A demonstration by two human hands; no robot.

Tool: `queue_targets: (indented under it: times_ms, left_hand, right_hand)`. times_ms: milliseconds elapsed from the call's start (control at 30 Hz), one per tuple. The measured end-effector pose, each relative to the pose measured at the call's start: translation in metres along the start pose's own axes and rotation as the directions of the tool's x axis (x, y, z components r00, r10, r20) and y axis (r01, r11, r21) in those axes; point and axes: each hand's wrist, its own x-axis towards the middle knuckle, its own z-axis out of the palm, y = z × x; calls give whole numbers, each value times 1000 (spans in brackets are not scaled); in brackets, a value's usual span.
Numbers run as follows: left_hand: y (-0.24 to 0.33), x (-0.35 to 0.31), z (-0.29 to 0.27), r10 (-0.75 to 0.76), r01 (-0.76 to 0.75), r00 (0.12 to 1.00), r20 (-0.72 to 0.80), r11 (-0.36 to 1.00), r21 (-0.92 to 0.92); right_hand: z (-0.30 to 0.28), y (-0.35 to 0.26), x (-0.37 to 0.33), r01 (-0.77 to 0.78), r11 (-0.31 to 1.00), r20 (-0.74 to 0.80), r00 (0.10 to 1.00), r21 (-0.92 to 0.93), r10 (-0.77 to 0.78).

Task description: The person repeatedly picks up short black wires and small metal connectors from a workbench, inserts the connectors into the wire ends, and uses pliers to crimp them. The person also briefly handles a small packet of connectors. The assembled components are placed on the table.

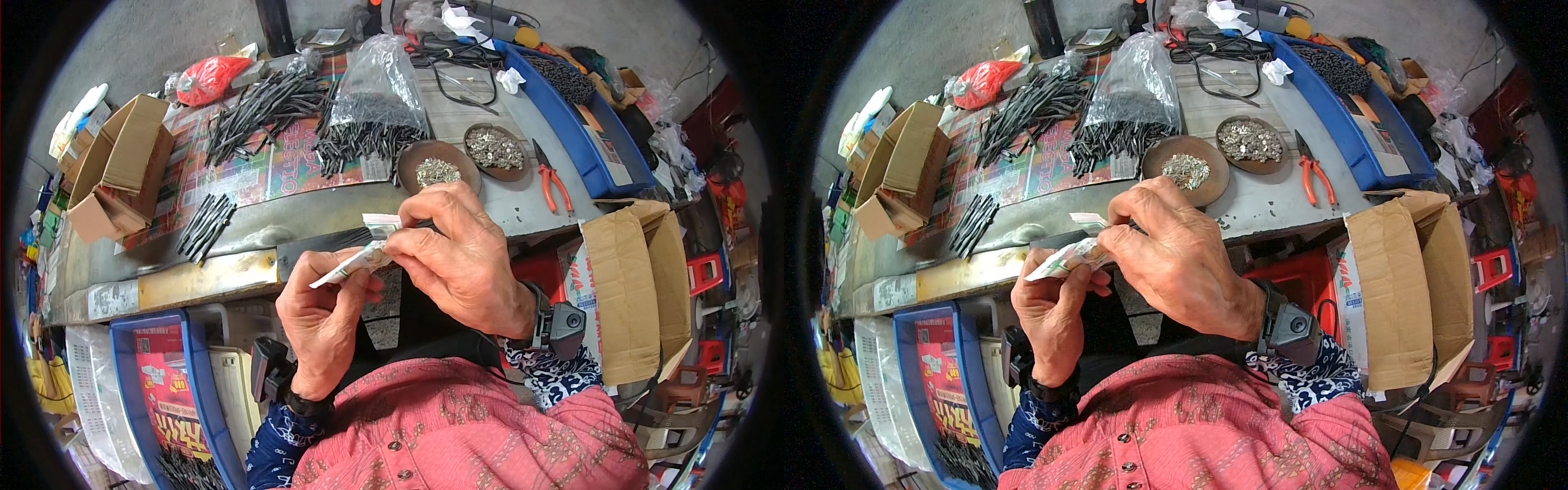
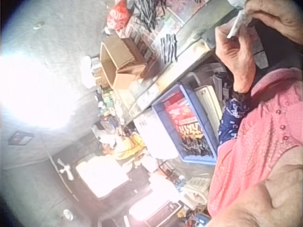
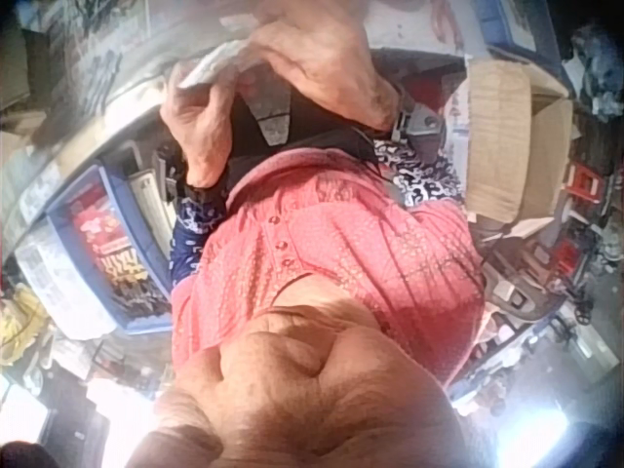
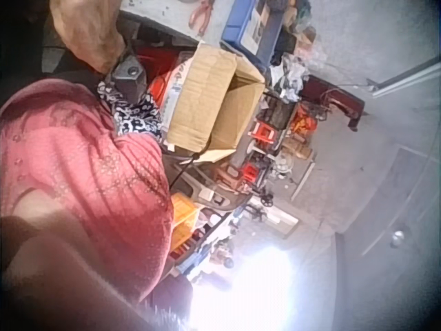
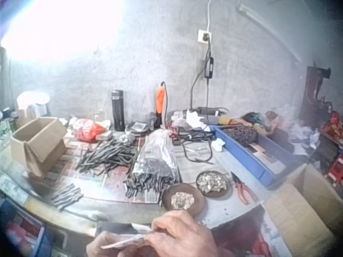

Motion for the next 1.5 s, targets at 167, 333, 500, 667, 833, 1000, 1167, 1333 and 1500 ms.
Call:
queue_targets:
  times_ms: [167, 333, 500, 667, 833, 1000, 1167, 1333, 1500]
  left_hand:
    - [-1, -3, 0, -4, 4, 1000, -14, 998, 57]
    - [-3, -3, 0, 8, -6, 1000, -18, 997, 79]
    - [-2, -4, -1, 12, -11, 1000, -8, 995, 97]
    - [-3, -4, -1, 21, -20, 1000, -14, 997, 76]
    - [-4, -4, -1, 1, 0, 1000, -16, 996, 89]
    - [-5, -4, -3, -16, 17, 1000, -21, 998, 55]
    - [-6, -3, -3, -13, 14, 1000, -19, 999, 43]
    - [-6, -4, -2, -13, 14, 1000, -19, 1000, 27]
    - [-7, -3, -3, -27, 27, 1000, -14, 1000, -9]
  right_hand:
    - [2, -1, -2, -4, 1000, -11, 1000, -11, 4]
    - [3, -1, -3, 11, 999, -18, 1000, -34, -11]
    - [3, -2, -3, 13, 998, 3, 1000, -61, -13]
    - [5, -2, -4, -6, 999, -9, 1000, -41, 6]
    - [6, -2, -6, 4, 998, 1, 1000, -58, -4]
    - [5, -3, -7, 5, 999, 25, 1000, -49, -4]
    - [5, -4, -6, 27, 999, -16, 999, -22, -27]
    - [6, -5, -6, 35, 999, -56, 998, -26, -37]
    - [9, -5, -7, 90, 996, -73, 993, 1, -90]
